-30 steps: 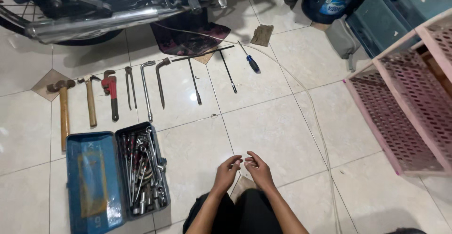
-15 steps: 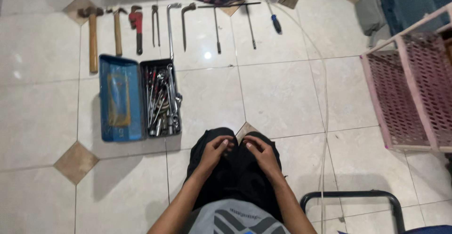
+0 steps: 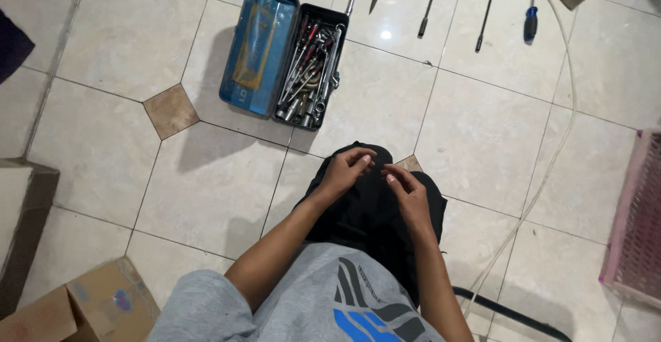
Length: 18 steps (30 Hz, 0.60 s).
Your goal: The person sits on the floor and systematically removes tools from a blue toolbox, then arranges them in neat rows on the tiled floor. They handle screwdrivers, wrenches, and T-bar tools one by one, placing each in a line.
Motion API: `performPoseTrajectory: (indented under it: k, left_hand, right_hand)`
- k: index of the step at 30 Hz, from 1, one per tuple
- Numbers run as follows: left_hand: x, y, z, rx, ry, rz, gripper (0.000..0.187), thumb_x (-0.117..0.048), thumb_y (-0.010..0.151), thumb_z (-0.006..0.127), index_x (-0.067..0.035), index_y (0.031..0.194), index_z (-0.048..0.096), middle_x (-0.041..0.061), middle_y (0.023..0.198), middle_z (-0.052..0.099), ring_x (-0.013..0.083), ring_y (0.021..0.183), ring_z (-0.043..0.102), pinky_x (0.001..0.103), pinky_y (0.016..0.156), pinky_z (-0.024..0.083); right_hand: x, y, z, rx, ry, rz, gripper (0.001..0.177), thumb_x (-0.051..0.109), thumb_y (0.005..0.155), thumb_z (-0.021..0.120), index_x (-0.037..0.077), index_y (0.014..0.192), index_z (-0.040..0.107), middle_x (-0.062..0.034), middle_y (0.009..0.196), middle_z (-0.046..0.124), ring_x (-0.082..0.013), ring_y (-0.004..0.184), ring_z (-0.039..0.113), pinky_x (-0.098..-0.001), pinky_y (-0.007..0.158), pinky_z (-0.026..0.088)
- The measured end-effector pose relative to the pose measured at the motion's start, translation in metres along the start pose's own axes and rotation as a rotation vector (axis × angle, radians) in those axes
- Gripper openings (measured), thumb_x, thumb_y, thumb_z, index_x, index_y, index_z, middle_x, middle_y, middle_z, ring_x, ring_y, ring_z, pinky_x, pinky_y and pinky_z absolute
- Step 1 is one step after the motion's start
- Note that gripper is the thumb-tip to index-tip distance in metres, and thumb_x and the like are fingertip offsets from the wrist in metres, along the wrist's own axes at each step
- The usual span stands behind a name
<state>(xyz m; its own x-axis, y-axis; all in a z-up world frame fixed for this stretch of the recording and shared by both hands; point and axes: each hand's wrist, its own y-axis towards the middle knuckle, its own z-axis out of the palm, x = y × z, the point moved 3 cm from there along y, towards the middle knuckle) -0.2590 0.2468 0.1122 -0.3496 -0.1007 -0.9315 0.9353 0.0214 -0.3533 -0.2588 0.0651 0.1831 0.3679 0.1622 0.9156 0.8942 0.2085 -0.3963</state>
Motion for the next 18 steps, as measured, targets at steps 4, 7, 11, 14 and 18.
performPoseTrajectory:
  k: [4, 7, 11, 14, 18]
  left_hand:
    - [-0.011, 0.02, -0.044, -0.331, 0.314, 0.064, 0.023, -0.02, 0.095, 0.067, -0.007, 0.111, 0.077, 0.009, 0.095, 0.079, 0.0154, 0.08, 0.075, 0.03, 0.073, 0.058]
    - [-0.012, 0.043, -0.076, -0.478, 0.517, 0.194, 0.019, -0.017, 0.095, 0.068, -0.004, 0.108, 0.075, 0.012, 0.095, 0.075, 0.0231, 0.08, 0.073, 0.037, 0.075, 0.057]
    - [-0.006, 0.082, -0.121, -0.705, 0.758, 0.291, 0.023, -0.011, 0.092, 0.069, -0.002, 0.113, 0.072, 0.015, 0.105, 0.07, 0.0356, 0.101, 0.066, 0.046, 0.087, 0.052]
    - [0.006, 0.112, -0.152, -0.77, 0.887, 0.249, 0.035, -0.01, 0.089, 0.07, 0.002, 0.121, 0.066, 0.018, 0.114, 0.065, 0.0396, 0.109, 0.061, 0.049, 0.092, 0.049]
    - [0.032, 0.13, -0.181, -0.726, 0.899, 0.023, 0.037, -0.01, 0.089, 0.07, 0.002, 0.124, 0.064, 0.02, 0.114, 0.063, 0.0419, 0.108, 0.06, 0.05, 0.09, 0.049]
  right_hand:
    - [0.0, 0.043, 0.016, 0.063, -0.057, -0.016, 0.033, 0.018, 0.098, 0.064, 0.004, 0.127, 0.07, -0.0107, 0.117, 0.075, -0.0179, 0.111, 0.069, -0.0306, 0.1, 0.052]
    - [-0.007, 0.088, 0.039, 0.143, -0.087, -0.028, 0.033, 0.018, 0.098, 0.065, 0.003, 0.127, 0.07, -0.0094, 0.117, 0.075, -0.0174, 0.11, 0.07, -0.0306, 0.098, 0.053]
    - [-0.022, 0.163, 0.092, 0.26, -0.11, -0.005, 0.033, 0.019, 0.098, 0.065, 0.004, 0.126, 0.07, -0.0083, 0.111, 0.077, -0.0175, 0.102, 0.072, -0.032, 0.09, 0.056]
    - [-0.04, 0.211, 0.132, 0.319, -0.21, -0.049, 0.032, 0.021, 0.097, 0.068, 0.003, 0.123, 0.072, -0.0108, 0.107, 0.079, -0.0172, 0.097, 0.073, -0.0319, 0.088, 0.057]
    - [-0.07, 0.271, 0.187, 0.33, -0.355, -0.099, 0.044, 0.026, 0.09, 0.071, 0.007, 0.129, 0.07, -0.0138, 0.12, 0.076, -0.0234, 0.108, 0.074, -0.0343, 0.094, 0.056]
